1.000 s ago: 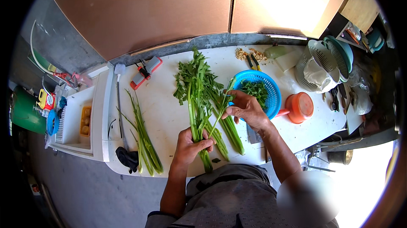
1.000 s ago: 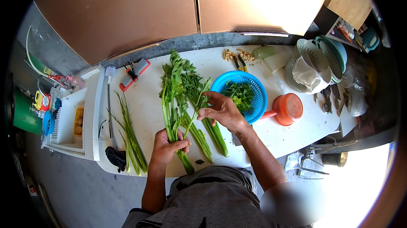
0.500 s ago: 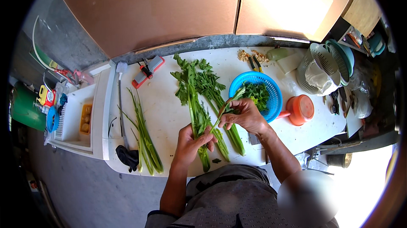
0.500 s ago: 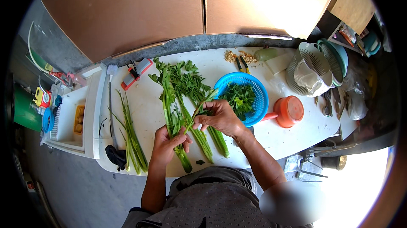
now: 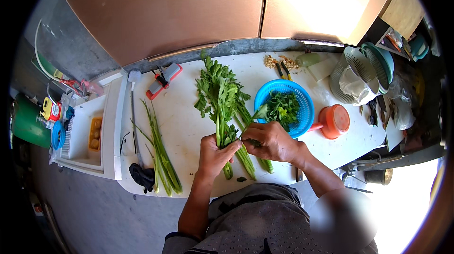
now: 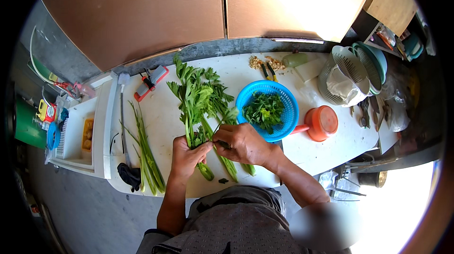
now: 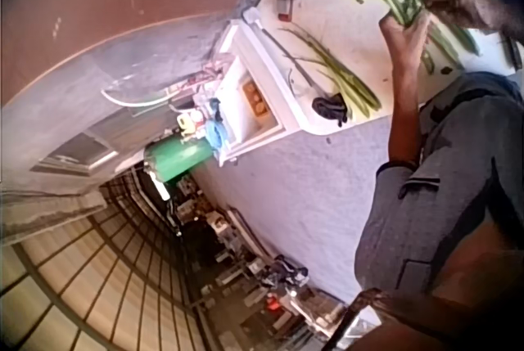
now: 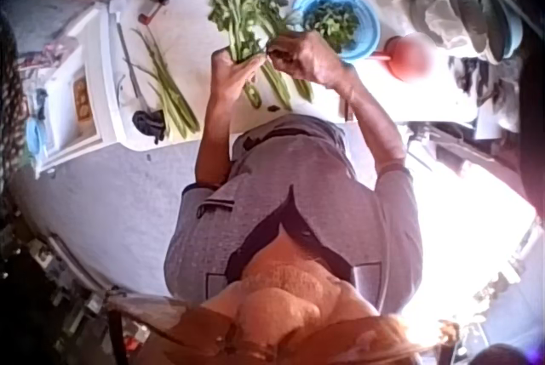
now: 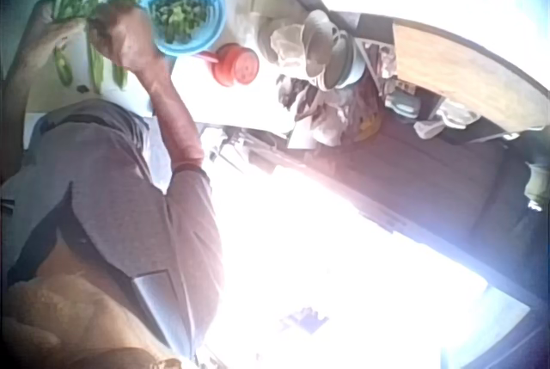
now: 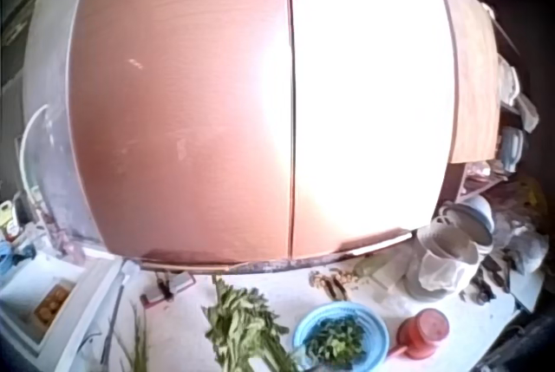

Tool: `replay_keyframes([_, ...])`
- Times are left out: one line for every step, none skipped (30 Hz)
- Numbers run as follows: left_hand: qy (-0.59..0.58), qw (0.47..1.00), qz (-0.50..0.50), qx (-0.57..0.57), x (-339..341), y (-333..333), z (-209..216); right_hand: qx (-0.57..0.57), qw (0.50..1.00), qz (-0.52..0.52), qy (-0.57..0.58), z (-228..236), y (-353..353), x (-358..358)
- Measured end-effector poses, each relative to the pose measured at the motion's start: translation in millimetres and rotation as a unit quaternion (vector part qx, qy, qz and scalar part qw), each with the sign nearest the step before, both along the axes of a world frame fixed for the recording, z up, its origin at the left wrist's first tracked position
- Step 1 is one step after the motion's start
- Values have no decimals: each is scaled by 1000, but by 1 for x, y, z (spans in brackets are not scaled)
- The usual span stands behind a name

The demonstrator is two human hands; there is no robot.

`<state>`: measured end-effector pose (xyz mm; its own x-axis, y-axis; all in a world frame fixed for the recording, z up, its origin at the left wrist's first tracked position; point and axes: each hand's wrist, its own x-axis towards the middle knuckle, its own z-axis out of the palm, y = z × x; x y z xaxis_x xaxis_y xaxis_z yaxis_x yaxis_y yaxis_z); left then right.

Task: The person trims and cleans celery stalks on a white countertop. They remove leaves and lower stalk sections by hand, placing trimmed pieces into a blue colander. A cleaver and other kitchen items are visible nearby.

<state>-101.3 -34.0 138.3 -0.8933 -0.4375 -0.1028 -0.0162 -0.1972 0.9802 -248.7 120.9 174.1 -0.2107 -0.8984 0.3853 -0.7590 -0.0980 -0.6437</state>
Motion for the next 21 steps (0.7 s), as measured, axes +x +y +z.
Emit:
replay_keyframes([-1,1000,11,-14,-1,2,-1,-2,999,-17,32,0,-1,3])
replay_keyframes([1,1000,18,-24,-2,3,-3,-9,998,-29,52,-3,-3,4])
replay_keyframes([2,999,26,-34,-4,3,-6,-11,995,-61,72,-6,-3,2])
replay_keyframes([4,998,35,-44,-4,3,-7,-13,991,-93,92,-11,-2,-1])
replay_keyframes([6,998,42,-39,-1,3,-8,-15,986,-125,112,-14,0,-5])
replay_keyframes([8,998,50,-35,4,2,-9,-49,978,-191,70,-17,3,-14])
replay_keyframes([9,998,57,-29,6,1,-9,-38,970,-237,27,-3,8,-20])
replay_keyframes([-3,998,60,-29,8,1,-3,-76,970,-228,36,8,12,-26])
replay_keyframes([-3,998,60,-27,8,-1,-3,-115,968,-221,46,16,14,-30])
replay_keyframes([-4,998,59,-24,7,-1,-3,-133,976,-171,15,17,15,-32])
replay_keyframes([-4,998,59,-21,7,-2,-3,-118,983,-141,19,18,14,-29])
replay_keyframes([-4,998,54,-21,6,0,-2,-102,988,-109,24,21,10,-24])
replay_keyframes([-5,999,48,-21,6,1,-1,-86,993,-78,29,22,8,-21])
replay_keyframes([-5,999,43,-21,6,3,0,-64,995,-63,47,19,8,-22])
replay_keyframes([0,999,37,-13,6,4,0,-54,995,-61,59,15,8,-23])
replay_keyframes([6,999,31,-5,6,5,-1,-43,995,-59,71,12,9,-24])
replay_keyframes([12,1000,25,3,6,5,-1,-32,994,-57,83,9,9,-25])
replay_keyframes([16,1000,22,1,6,4,-4,-47,993,-61,87,5,9,-24])
replay_keyframes([14,1000,23,2,7,4,-3,-30,993,-60,93,5,10,-23])
replay_keyframes([12,1000,24,3,7,3,-1,-12,993,-59,98,6,11,-22])
replay_keyframes([11,1000,23,3,7,3,1,5,993,-59,105,7,12,-21])
